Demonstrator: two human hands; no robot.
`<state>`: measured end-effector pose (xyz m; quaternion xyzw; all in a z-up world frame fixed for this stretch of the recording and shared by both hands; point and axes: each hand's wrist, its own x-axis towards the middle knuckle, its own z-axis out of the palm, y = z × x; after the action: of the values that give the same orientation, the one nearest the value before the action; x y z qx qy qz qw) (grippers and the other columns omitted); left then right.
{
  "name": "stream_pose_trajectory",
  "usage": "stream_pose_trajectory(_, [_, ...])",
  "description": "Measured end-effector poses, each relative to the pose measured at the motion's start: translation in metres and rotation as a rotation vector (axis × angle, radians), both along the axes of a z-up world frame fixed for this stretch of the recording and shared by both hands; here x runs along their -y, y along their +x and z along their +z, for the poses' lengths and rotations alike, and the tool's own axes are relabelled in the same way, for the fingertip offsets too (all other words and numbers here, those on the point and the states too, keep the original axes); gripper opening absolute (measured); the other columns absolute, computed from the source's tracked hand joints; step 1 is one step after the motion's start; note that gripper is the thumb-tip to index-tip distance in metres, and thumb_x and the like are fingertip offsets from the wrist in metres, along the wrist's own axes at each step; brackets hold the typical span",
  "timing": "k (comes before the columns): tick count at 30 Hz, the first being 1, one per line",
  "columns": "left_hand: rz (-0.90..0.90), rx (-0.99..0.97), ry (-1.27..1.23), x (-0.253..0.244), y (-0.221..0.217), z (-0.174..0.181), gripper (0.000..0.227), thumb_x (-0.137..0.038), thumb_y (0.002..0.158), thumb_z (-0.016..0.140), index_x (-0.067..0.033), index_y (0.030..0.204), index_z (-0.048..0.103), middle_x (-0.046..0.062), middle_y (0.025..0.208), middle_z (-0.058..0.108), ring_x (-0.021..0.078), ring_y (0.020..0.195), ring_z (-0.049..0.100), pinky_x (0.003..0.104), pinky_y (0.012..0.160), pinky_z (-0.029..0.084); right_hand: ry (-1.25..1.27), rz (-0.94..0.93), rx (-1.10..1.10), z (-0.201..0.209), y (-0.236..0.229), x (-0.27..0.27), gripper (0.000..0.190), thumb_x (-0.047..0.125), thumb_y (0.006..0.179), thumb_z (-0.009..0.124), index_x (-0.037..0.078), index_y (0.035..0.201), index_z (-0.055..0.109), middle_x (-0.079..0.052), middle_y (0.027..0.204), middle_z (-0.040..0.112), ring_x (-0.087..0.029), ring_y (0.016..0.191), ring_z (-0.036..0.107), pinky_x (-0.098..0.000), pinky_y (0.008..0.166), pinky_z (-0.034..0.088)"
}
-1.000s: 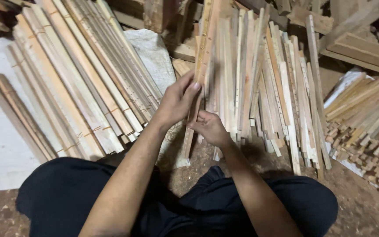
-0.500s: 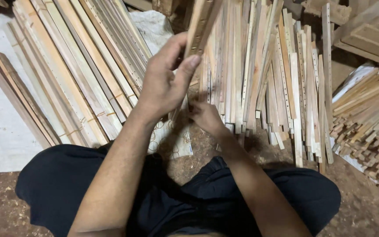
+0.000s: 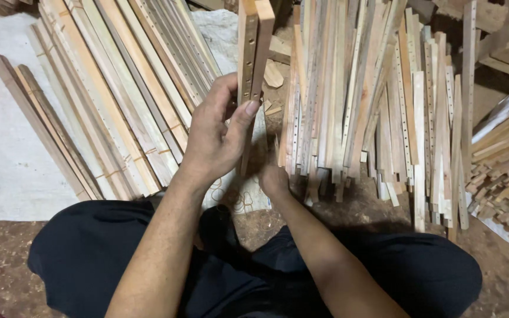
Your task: Sorting and inspecting individual wooden slats from a large pile on the floor for quality control
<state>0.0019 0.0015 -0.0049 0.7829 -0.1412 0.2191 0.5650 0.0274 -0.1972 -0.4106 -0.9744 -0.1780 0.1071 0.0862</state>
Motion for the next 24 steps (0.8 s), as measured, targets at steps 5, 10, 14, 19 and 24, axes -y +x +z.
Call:
stream_pose_trajectory(5, [-0.065, -0.037, -0.216, -0.002, 0.006, -0.021, 0.028, -0.013, 0.106, 0.058, -0.0009, 0.131, 0.055, 0.013, 0.096, 0.054, 0.0201, 0.089, 0.056, 0.044, 0.075, 0.061, 0.269, -0.183, -0.2, 0.053, 0.013, 0.008, 0.027, 0.034, 0.087, 0.064, 0.01, 0.095, 0.074, -0.02, 0.087, 0.074, -0.045, 0.095, 0.072, -0.0494, 0.082, 0.061])
stream_pose_trajectory(10, [-0.075, -0.024, -0.239, 0.001, 0.005, -0.01, 0.029, -0.012, 0.104, 0.063, -0.0014, 0.13, 0.057, 0.015, 0.098, 0.057, 0.0241, 0.092, 0.062, 0.047, 0.079, 0.061, 0.804, -0.418, -0.291, 0.165, 0.026, 0.005, 0.023, 0.021, 0.09, 0.072, 0.007, 0.108, 0.076, -0.014, 0.075, 0.069, -0.026, 0.068, 0.066, -0.0379, 0.062, 0.057])
stream_pose_trajectory(14, [-0.096, -0.043, -0.275, 0.007, 0.006, -0.001, 0.029, -0.013, 0.102, 0.065, -0.0022, 0.129, 0.059, 0.015, 0.101, 0.06, 0.0219, 0.096, 0.062, 0.046, 0.083, 0.061, 1.199, -0.471, -0.448, 0.309, 0.037, 0.001, 0.022, 0.011, 0.092, 0.075, -0.003, 0.108, 0.073, -0.006, 0.065, 0.061, -0.009, 0.055, 0.058, -0.0222, 0.048, 0.056])
stream_pose_trajectory(19, [-0.133, -0.074, -0.307, 0.01, 0.006, 0.008, 0.043, -0.011, 0.099, 0.068, -0.001, 0.137, 0.052, 0.02, 0.114, 0.057, 0.0267, 0.098, 0.064, 0.047, 0.086, 0.06, 1.321, -0.279, -0.323, 0.406, 0.044, 0.004, 0.018, 0.01, 0.09, 0.077, -0.003, 0.103, 0.074, -0.006, 0.063, 0.062, -0.008, 0.056, 0.06, -0.0232, 0.052, 0.057])
stream_pose_trajectory(24, [-0.229, -0.135, -0.385, 0.011, 0.005, 0.013, 0.076, -0.009, 0.096, 0.07, -0.0008, 0.157, 0.026, 0.018, 0.131, 0.042, 0.021, 0.102, 0.059, 0.036, 0.09, 0.061, 1.316, -0.094, -0.292, 0.453, 0.042, 0.001, 0.013, 0.008, 0.088, 0.076, -0.003, 0.094, 0.075, -0.009, 0.054, 0.057, -0.011, 0.049, 0.054, -0.0253, 0.049, 0.053])
